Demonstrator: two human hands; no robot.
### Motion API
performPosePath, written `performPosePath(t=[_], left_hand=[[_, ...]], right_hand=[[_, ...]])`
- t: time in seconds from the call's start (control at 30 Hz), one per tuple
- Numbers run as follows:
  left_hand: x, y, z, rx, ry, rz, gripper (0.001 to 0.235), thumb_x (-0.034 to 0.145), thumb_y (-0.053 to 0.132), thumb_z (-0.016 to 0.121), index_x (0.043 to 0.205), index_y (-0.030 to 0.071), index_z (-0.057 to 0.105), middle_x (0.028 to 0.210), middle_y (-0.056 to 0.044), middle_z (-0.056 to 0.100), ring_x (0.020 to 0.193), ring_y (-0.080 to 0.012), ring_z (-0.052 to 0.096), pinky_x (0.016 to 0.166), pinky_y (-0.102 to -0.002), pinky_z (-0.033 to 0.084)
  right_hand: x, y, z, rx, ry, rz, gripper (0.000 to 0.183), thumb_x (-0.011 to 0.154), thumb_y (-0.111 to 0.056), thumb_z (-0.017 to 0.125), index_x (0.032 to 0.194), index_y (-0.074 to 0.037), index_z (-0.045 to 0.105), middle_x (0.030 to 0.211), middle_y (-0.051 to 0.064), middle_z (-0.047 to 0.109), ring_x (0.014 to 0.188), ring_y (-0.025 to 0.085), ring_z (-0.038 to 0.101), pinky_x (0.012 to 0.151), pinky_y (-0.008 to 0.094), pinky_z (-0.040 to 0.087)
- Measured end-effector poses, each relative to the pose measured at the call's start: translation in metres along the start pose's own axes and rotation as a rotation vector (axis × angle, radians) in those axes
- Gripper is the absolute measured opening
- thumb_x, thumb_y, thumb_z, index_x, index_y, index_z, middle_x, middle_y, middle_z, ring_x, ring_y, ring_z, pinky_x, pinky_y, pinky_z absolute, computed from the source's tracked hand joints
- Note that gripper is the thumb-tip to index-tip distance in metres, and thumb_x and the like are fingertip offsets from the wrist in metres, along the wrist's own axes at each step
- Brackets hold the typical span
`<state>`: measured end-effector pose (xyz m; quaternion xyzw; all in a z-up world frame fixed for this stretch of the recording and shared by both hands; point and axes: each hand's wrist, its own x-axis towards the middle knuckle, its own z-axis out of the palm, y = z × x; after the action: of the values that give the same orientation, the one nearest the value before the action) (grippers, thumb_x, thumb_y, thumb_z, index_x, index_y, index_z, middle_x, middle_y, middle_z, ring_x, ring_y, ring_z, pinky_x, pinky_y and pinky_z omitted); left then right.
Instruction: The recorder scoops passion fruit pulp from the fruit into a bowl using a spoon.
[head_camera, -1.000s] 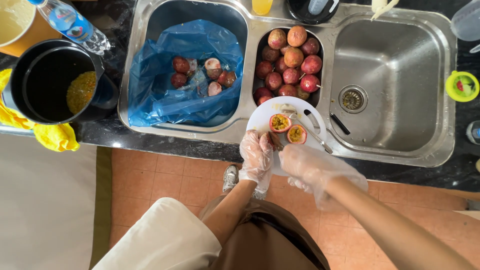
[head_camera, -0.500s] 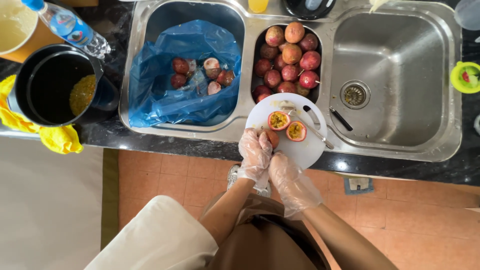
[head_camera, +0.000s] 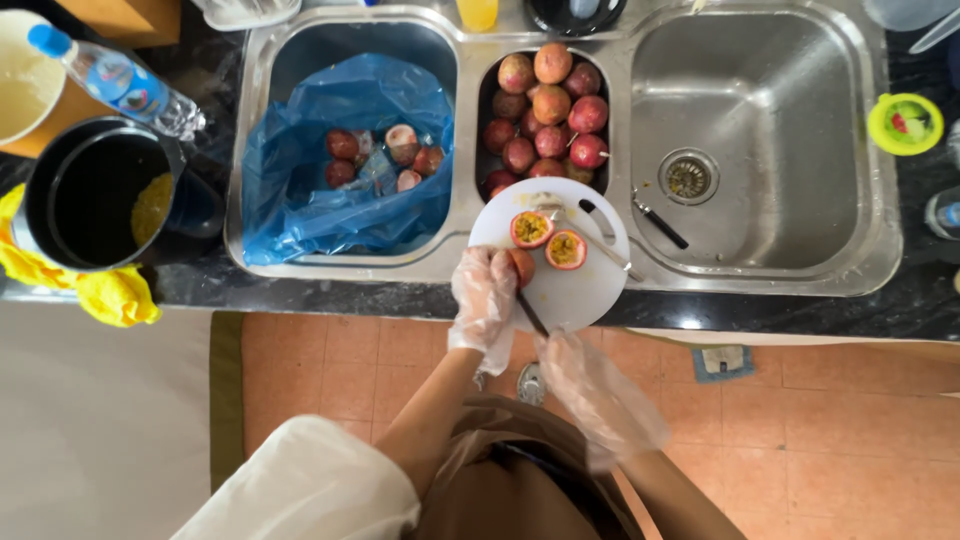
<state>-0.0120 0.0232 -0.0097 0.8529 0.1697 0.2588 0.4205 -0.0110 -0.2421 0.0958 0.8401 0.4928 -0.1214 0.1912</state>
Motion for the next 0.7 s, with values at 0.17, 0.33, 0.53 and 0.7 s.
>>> performPosePath(t=[0.17, 0.33, 0.53, 0.7], left_hand=[[0.001, 0.014, -0.023, -0.032, -0.116, -0.134, 0.034, 0.102, 0.027, 0.057, 0.125, 0.002, 0.064, 0.114, -0.026, 0.066, 0.103, -0.0430, 0.065, 0.092, -0.050, 0.051], [0.009, 0.035, -0.049, 0.019, -0.280, -0.036, 0.067, 0.089, 0.033, 0.074, 0.140, -0.003, 0.050, 0.123, -0.029, 0.061, 0.110, -0.0448, 0.063, 0.095, -0.049, 0.050], [0.006, -0.006, -0.033, 0.151, -0.322, 0.167, 0.069, 0.076, 0.016, 0.079, 0.138, 0.002, 0.054, 0.129, -0.026, 0.062, 0.112, -0.0455, 0.062, 0.096, -0.049, 0.050], [0.023, 0.009, -0.045, 0.032, -0.475, 0.030, 0.063, 0.079, 0.008, 0.071, 0.140, 0.010, 0.057, 0.121, -0.021, 0.068, 0.114, -0.0409, 0.066, 0.096, -0.045, 0.054]], right_hand=[[-0.015, 0.005, 0.001, -0.209, 0.048, -0.064, 0.046, 0.092, -0.016, 0.053, 0.136, -0.004, 0.047, 0.137, 0.024, 0.053, 0.105, 0.032, 0.065, 0.080, 0.041, 0.055], [-0.013, 0.016, -0.003, -0.422, 0.120, -0.140, 0.055, 0.089, -0.013, 0.056, 0.142, -0.005, 0.043, 0.145, 0.025, 0.051, 0.109, 0.032, 0.065, 0.082, 0.041, 0.056], [0.046, 0.023, -0.022, -0.178, 0.063, 0.063, 0.056, 0.095, -0.014, 0.051, 0.151, -0.009, 0.042, 0.129, 0.016, 0.062, 0.102, 0.026, 0.069, 0.083, 0.039, 0.057], [0.070, 0.034, -0.007, 0.199, 0.079, 0.134, 0.060, 0.088, -0.024, 0.063, 0.142, -0.002, 0.049, 0.103, 0.015, 0.069, 0.087, 0.029, 0.069, 0.076, 0.044, 0.056]])
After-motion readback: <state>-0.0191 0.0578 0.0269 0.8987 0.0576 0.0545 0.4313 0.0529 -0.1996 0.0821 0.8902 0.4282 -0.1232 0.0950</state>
